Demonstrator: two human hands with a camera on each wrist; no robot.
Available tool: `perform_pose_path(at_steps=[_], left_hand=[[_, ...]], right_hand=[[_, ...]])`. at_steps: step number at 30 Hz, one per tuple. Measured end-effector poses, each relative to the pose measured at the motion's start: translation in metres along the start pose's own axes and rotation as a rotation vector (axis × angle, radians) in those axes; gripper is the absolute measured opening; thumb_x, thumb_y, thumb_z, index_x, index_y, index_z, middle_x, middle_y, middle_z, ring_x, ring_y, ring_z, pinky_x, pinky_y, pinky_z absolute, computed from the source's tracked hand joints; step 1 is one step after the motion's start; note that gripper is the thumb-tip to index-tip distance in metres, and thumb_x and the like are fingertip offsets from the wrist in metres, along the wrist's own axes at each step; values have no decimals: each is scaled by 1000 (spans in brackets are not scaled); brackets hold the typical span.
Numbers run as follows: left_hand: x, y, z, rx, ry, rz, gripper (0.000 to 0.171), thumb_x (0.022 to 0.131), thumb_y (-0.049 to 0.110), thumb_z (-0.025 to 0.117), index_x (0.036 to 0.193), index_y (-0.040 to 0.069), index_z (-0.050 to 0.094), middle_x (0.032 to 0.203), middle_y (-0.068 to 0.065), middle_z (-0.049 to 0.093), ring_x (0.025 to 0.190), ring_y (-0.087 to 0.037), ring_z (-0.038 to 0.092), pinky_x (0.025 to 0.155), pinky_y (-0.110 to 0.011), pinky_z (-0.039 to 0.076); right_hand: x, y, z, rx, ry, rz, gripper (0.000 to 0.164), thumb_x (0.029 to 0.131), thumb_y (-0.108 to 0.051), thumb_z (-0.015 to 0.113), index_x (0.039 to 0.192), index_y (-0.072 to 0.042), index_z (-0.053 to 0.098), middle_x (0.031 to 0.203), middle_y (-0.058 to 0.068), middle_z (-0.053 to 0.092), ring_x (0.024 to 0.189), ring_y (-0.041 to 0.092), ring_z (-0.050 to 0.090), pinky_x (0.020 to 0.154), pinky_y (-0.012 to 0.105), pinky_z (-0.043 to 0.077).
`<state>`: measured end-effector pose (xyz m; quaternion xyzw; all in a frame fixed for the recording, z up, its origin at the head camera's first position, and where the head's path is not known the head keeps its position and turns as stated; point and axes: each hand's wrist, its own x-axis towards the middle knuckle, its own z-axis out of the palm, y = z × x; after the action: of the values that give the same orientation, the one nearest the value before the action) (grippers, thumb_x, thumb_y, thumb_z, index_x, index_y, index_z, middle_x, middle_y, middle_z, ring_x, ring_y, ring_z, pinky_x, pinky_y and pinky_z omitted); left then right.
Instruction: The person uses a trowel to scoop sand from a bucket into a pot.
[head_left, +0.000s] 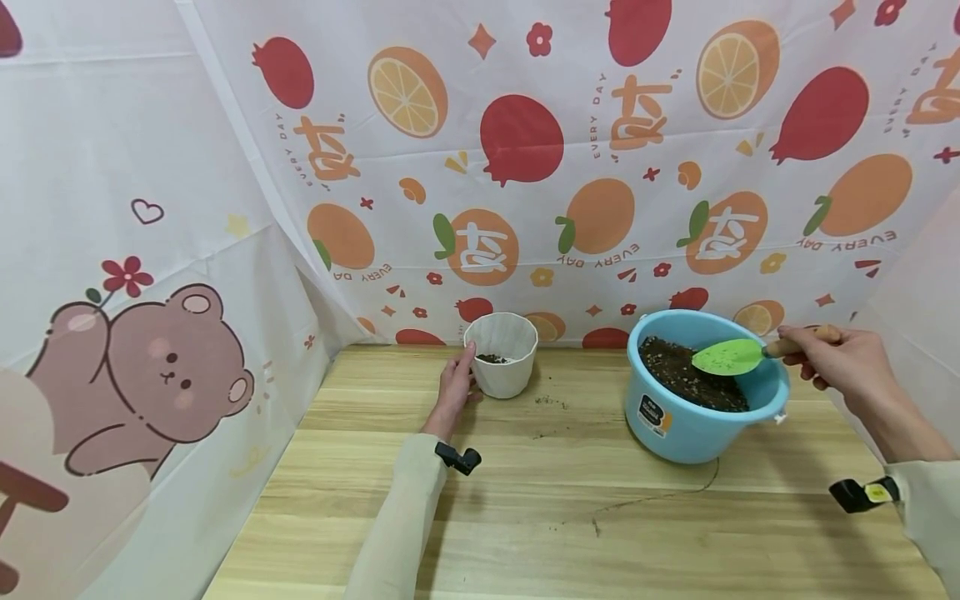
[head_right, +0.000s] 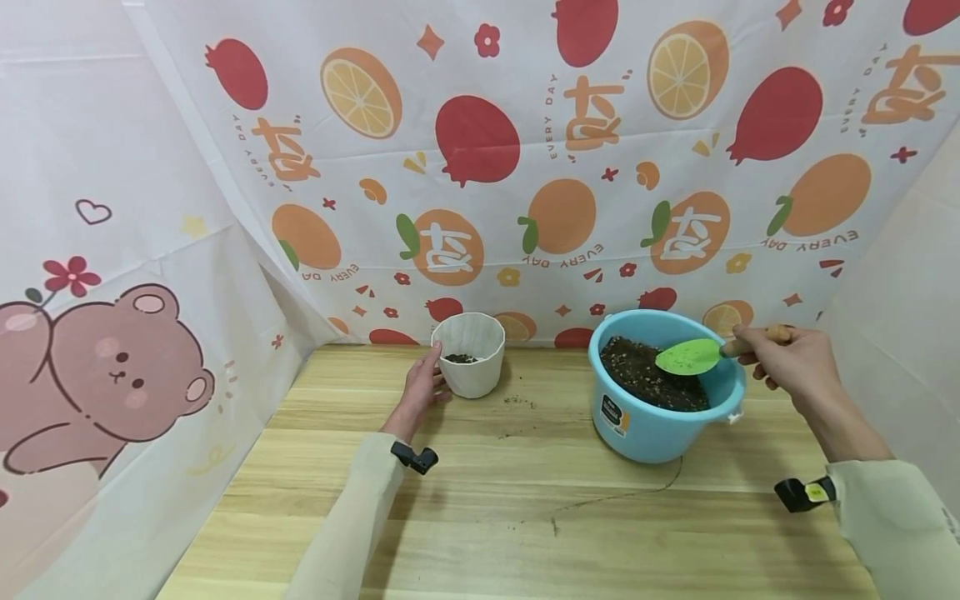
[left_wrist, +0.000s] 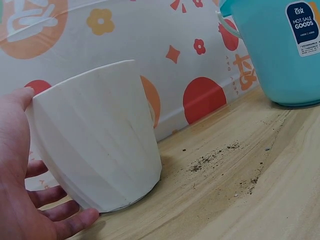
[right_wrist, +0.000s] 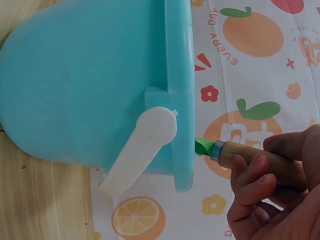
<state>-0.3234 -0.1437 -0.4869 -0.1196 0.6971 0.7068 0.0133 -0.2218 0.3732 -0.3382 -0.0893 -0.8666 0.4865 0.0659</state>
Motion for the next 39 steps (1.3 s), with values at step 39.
perform_pose_path(at_steps=[39], left_hand=[[1, 0, 0, 1, -7, -13, 85, 92, 78, 46, 145, 12, 45, 143, -15, 52, 124, -30, 57, 98, -48, 53]], right_hand=[[21, -9, 5, -226, -274, 47, 45, 99, -59, 55, 97, -24, 82, 80, -12, 72, 68, 9, 61, 59, 28, 50]])
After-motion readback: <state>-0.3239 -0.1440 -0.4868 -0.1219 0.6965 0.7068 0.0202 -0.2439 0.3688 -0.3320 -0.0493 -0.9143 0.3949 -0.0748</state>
